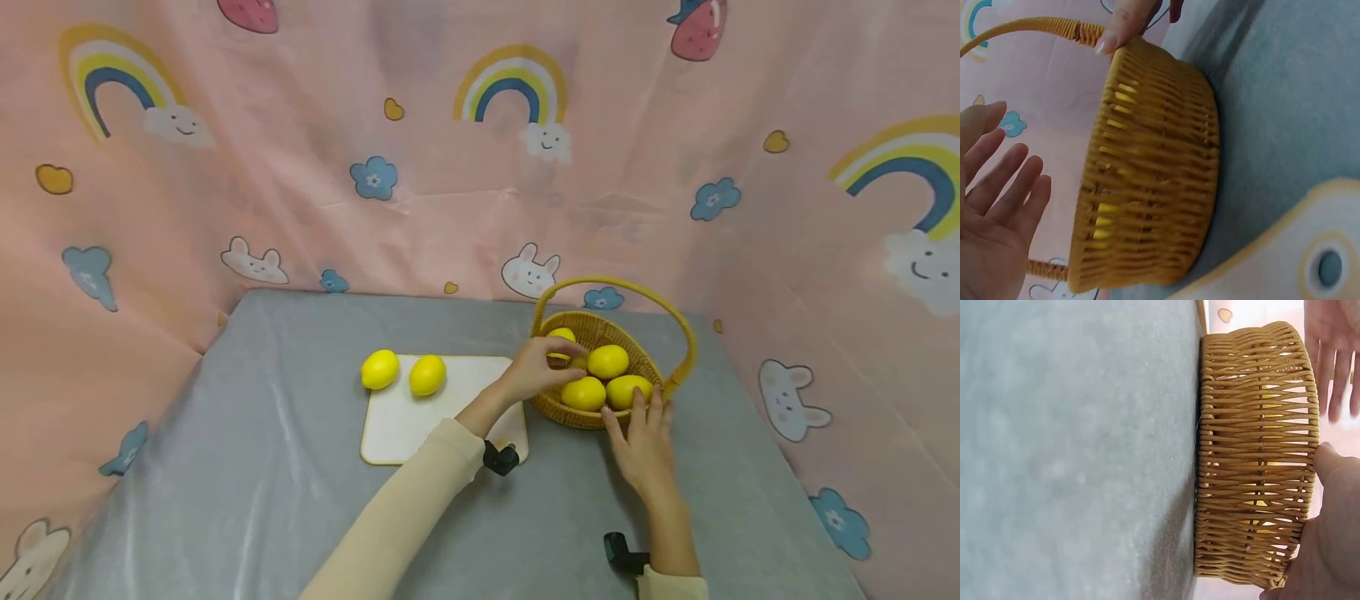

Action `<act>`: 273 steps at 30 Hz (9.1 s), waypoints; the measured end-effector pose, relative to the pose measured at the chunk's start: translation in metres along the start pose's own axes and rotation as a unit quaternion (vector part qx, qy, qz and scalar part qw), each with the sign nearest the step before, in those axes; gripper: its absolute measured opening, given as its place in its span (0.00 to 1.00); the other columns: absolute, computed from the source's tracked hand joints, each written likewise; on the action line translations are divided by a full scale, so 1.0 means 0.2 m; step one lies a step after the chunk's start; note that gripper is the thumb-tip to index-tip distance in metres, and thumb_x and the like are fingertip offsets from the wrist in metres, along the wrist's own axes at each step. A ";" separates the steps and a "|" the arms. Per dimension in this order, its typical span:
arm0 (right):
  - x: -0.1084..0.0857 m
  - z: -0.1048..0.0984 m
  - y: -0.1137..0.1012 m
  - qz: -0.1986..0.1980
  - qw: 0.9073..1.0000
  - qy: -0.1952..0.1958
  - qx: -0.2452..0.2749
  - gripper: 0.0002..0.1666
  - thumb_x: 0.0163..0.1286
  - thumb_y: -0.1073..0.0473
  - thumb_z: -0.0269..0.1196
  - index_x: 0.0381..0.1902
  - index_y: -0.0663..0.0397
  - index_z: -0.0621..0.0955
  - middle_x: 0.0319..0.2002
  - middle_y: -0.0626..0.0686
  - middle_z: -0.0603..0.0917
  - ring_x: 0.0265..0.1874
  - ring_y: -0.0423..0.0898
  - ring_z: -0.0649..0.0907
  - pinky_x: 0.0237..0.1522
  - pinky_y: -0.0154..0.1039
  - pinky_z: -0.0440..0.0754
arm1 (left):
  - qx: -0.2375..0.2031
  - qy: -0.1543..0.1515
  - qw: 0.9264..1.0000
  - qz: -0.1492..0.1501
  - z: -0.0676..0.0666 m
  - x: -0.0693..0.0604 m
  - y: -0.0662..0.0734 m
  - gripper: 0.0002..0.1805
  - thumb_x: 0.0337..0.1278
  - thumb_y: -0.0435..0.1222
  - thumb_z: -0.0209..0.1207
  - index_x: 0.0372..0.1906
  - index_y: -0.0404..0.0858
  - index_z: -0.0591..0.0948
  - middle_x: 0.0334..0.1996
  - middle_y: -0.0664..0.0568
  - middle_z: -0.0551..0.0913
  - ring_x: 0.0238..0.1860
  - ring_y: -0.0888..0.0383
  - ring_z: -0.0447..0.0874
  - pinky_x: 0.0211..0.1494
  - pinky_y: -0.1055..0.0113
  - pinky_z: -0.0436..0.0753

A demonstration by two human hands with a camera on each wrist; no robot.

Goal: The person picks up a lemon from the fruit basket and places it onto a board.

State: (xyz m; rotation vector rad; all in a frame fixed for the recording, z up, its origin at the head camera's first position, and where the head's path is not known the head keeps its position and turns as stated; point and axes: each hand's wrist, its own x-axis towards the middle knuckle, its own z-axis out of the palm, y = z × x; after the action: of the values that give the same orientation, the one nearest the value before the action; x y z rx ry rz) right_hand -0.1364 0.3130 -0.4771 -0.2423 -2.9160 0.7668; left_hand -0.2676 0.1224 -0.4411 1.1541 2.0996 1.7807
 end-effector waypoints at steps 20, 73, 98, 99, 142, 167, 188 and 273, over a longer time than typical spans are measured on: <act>0.00 0.01 0.00 -0.006 1.000 0.010 0.007 0.49 0.80 0.36 0.42 0.77 0.71 0.46 0.77 0.71 0.33 0.73 0.75 0.37 0.65 0.75 0.50 | 0.102 -0.090 0.985 -0.106 0.16 0.12 -0.04 0.19 0.61 0.30 0.66 0.56 0.32 0.82 0.54 0.48 0.83 0.60 0.53 0.78 0.63 0.65 0.75; 0.00 0.01 0.01 -0.011 1.000 0.013 0.021 0.49 0.80 0.37 0.43 0.78 0.69 0.44 0.77 0.70 0.31 0.73 0.74 0.34 0.63 0.77 0.49 | 0.128 -0.024 0.990 -0.055 -0.42 -0.12 0.13 0.27 0.57 0.31 0.68 0.63 0.31 0.78 0.60 0.44 0.80 0.62 0.47 0.75 0.64 0.61 0.74; -0.01 0.00 0.04 -0.002 1.000 0.009 0.024 0.49 0.80 0.37 0.42 0.78 0.69 0.43 0.76 0.72 0.31 0.72 0.75 0.34 0.64 0.77 0.47 | 0.209 0.070 0.969 -0.113 -0.50 -0.27 -0.03 0.25 0.54 0.32 0.71 0.57 0.30 0.81 0.55 0.42 0.82 0.55 0.44 0.79 0.59 0.56 0.78; 0.00 0.00 0.05 -0.001 1.000 0.007 0.024 0.49 0.80 0.37 0.42 0.78 0.69 0.43 0.76 0.72 0.31 0.72 0.75 0.33 0.64 0.77 0.47 | 0.223 0.071 0.966 -0.113 -0.49 -0.27 -0.05 0.25 0.54 0.32 0.72 0.57 0.30 0.81 0.55 0.42 0.83 0.54 0.44 0.80 0.59 0.56 0.78; 0.01 0.02 0.01 -0.006 1.000 -0.002 0.011 0.50 0.80 0.35 0.41 0.78 0.69 0.43 0.76 0.71 0.31 0.73 0.75 0.34 0.63 0.77 0.49 | 0.351 0.034 0.925 -0.145 -0.38 -0.32 -0.13 0.25 0.56 0.37 0.70 0.58 0.34 0.79 0.56 0.42 0.80 0.58 0.46 0.77 0.63 0.54 0.74; 0.01 0.01 0.01 -0.010 1.000 0.001 0.005 0.49 0.80 0.35 0.41 0.78 0.68 0.43 0.76 0.71 0.32 0.73 0.75 0.35 0.63 0.77 0.50 | 0.328 0.087 0.941 -0.022 -0.33 -0.21 0.00 0.18 0.59 0.34 0.68 0.53 0.35 0.83 0.51 0.46 0.84 0.54 0.49 0.81 0.59 0.58 0.78; 0.00 0.01 0.00 -0.008 1.000 0.006 0.007 0.50 0.80 0.35 0.42 0.78 0.69 0.43 0.77 0.70 0.31 0.73 0.75 0.35 0.64 0.76 0.49 | 0.252 -0.014 0.967 0.006 -0.05 0.02 -0.02 0.19 0.61 0.32 0.66 0.56 0.33 0.81 0.53 0.45 0.83 0.53 0.49 0.83 0.55 0.67 0.80; 0.00 0.04 0.01 -0.009 0.999 0.026 0.028 0.49 0.79 0.37 0.45 0.79 0.66 0.44 0.77 0.69 0.32 0.73 0.75 0.37 0.63 0.77 0.51 | 0.280 -0.100 0.954 -0.049 0.09 0.13 0.09 0.32 0.61 0.43 0.67 0.70 0.43 0.73 0.61 0.52 0.80 0.56 0.59 0.79 0.55 0.73 0.77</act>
State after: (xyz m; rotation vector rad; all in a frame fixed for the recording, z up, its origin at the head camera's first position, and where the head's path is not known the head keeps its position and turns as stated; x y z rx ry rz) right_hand -0.1382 0.3111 -0.4854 -0.2278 -2.8402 0.8263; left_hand -0.2670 0.1537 -0.4208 1.2497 2.5526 0.9915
